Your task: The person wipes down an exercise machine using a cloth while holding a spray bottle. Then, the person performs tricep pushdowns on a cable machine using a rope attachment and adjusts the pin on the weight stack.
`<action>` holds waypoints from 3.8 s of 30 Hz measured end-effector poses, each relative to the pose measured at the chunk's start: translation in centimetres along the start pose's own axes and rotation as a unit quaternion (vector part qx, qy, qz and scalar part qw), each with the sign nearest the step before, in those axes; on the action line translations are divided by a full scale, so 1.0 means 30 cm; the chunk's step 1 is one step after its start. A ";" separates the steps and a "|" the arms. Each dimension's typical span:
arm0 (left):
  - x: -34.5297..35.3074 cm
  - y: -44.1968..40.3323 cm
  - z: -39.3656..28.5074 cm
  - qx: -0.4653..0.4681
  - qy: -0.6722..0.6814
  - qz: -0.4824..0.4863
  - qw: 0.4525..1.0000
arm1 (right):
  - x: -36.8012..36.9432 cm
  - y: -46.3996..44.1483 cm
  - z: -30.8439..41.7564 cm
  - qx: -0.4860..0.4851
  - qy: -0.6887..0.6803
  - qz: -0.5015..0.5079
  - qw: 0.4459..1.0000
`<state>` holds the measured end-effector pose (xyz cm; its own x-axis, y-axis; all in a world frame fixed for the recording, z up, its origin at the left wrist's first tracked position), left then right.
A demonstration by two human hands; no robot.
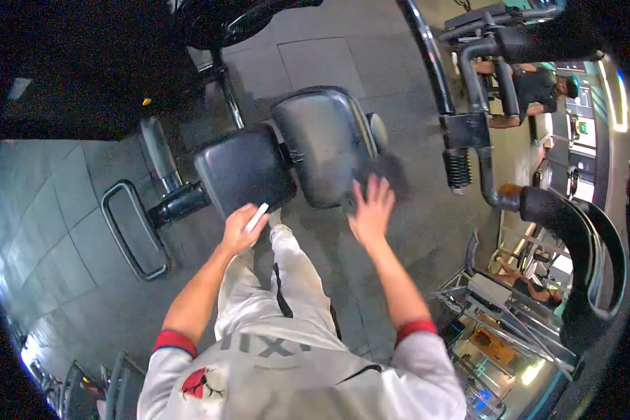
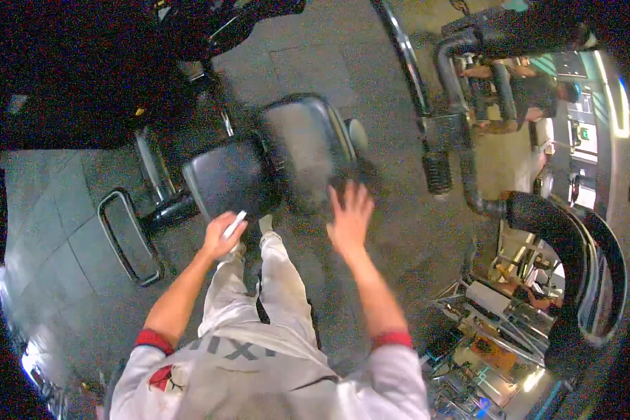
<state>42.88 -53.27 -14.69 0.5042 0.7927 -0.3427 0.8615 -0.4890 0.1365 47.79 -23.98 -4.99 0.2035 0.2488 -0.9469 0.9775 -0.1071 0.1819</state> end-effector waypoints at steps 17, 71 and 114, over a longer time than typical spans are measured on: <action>-0.030 0.580 0.147 -0.345 0.078 -0.232 0.906 | 0.138 -0.274 0.007 0.125 -0.065 0.034 0.989; -0.258 0.528 -0.386 -0.101 0.001 -0.428 0.898 | 0.095 -0.446 -0.111 0.012 -0.067 -0.138 0.988; -0.598 -1.400 -0.176 0.317 -0.100 -0.229 0.915 | 0.111 -0.535 -0.022 0.280 -0.168 -0.103 0.940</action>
<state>-2.02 -45.04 -9.38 0.0234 0.9159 -0.4008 0.7409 -0.2850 -0.6082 32.82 -20.78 -10.89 -0.1074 0.0117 -0.9941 0.7923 -0.6031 -0.0927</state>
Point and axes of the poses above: each hand's wrist, its own y-axis away from the middle knuckle, its own x-axis out of the palm, z = x × y, the point moved 3 cm from there along -y, towards the middle knuckle, and after that the axes turned 8 degrees about y, right-handed, at the moved point
